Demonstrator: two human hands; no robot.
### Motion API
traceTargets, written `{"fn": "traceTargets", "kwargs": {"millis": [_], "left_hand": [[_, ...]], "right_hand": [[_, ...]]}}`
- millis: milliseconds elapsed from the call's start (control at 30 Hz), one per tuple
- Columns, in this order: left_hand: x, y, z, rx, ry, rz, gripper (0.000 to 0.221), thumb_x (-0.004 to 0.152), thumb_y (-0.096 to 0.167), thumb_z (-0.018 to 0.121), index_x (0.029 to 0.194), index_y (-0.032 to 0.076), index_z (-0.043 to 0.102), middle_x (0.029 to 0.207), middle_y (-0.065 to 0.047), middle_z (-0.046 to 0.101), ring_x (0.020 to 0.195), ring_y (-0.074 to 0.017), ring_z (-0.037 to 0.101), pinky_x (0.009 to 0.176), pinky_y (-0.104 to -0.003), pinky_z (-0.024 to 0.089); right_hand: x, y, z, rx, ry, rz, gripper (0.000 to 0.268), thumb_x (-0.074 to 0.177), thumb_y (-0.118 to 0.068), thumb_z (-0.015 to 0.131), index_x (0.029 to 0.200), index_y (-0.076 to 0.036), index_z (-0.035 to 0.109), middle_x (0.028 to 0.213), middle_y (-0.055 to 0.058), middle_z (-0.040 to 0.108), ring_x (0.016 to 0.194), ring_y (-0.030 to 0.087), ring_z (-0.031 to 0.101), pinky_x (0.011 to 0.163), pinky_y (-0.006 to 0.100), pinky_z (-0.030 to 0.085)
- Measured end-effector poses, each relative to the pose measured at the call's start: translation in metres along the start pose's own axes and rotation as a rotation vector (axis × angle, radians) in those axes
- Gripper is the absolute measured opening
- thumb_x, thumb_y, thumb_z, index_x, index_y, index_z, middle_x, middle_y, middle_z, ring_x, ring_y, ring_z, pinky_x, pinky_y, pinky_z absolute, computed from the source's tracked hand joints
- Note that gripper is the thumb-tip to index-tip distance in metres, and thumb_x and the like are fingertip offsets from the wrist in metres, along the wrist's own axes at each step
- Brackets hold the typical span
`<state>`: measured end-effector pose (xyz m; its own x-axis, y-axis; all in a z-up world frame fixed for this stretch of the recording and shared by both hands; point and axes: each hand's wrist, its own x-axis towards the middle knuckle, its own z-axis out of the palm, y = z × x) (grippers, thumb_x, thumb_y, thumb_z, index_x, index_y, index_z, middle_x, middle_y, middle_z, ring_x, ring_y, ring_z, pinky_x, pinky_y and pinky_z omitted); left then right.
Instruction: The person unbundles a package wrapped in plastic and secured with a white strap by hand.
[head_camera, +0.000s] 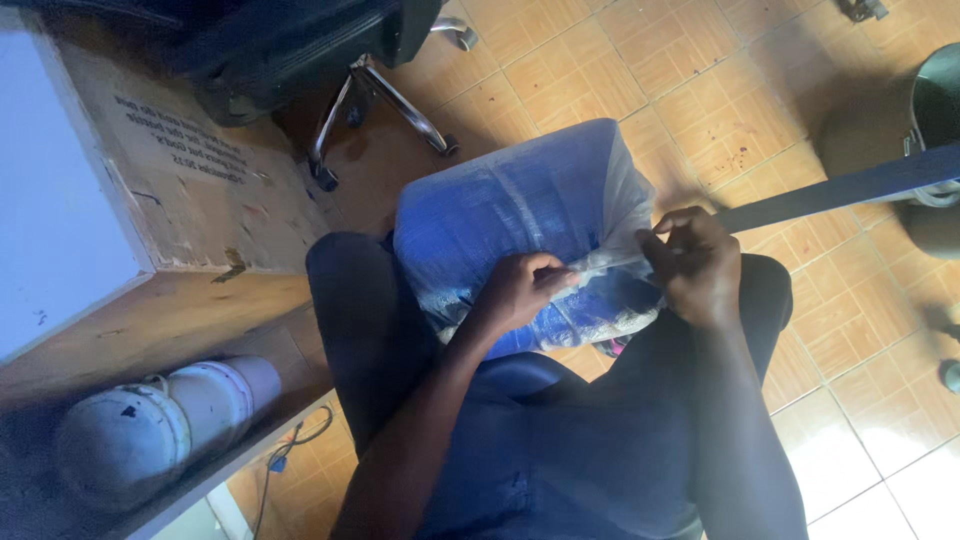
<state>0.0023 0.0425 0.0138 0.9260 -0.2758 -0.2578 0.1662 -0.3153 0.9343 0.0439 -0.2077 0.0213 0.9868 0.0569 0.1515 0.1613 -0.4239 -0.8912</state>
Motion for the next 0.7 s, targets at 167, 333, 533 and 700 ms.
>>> {"fn": "traceTargets", "kwargs": {"millis": [167,333,533,700], "left_hand": [[0.016,-0.034,-0.003,0.163,0.086,-0.046,0.023,0.101,0.021,0.067,0.105,0.000,0.076,0.088,-0.020,0.075,0.080,-0.0313,0.075,0.075,-0.038,0.056],[0.015,-0.033,-0.004,0.305,0.104,-0.029,0.040,0.096,0.042,0.070,0.105,0.003,0.076,0.093,-0.019,0.076,0.094,-0.0376,0.075,0.083,-0.047,0.058],[-0.007,-0.009,-0.007,0.221,0.012,-0.003,0.038,0.099,0.038,0.065,0.103,0.001,0.074,0.088,-0.020,0.074,0.086,-0.0375,0.074,0.075,-0.046,0.055],[-0.007,-0.004,0.010,0.180,0.063,0.138,0.034,0.079,0.031,0.078,0.095,0.001,0.071,0.073,-0.021,0.066,0.078,-0.0439,0.071,0.068,-0.048,0.054]], "right_hand": [[0.010,0.039,-0.017,-0.184,0.051,0.205,0.021,0.097,-0.002,0.086,0.103,-0.002,0.065,0.070,0.013,0.061,0.060,0.022,0.058,0.056,0.031,0.044],[0.008,0.011,-0.020,-0.233,0.140,0.303,0.021,0.098,-0.013,0.084,0.098,-0.007,0.064,0.074,0.010,0.057,0.069,0.021,0.059,0.059,0.033,0.039],[-0.004,-0.002,-0.016,-0.400,-0.078,0.123,0.015,0.100,-0.018,0.082,0.101,-0.010,0.070,0.072,0.015,0.066,0.068,0.033,0.069,0.057,0.039,0.050],[-0.026,-0.054,-0.005,-0.657,-0.302,-0.001,0.011,0.095,-0.009,0.072,0.104,-0.002,0.075,0.077,0.025,0.071,0.073,0.044,0.073,0.061,0.049,0.058]]}}
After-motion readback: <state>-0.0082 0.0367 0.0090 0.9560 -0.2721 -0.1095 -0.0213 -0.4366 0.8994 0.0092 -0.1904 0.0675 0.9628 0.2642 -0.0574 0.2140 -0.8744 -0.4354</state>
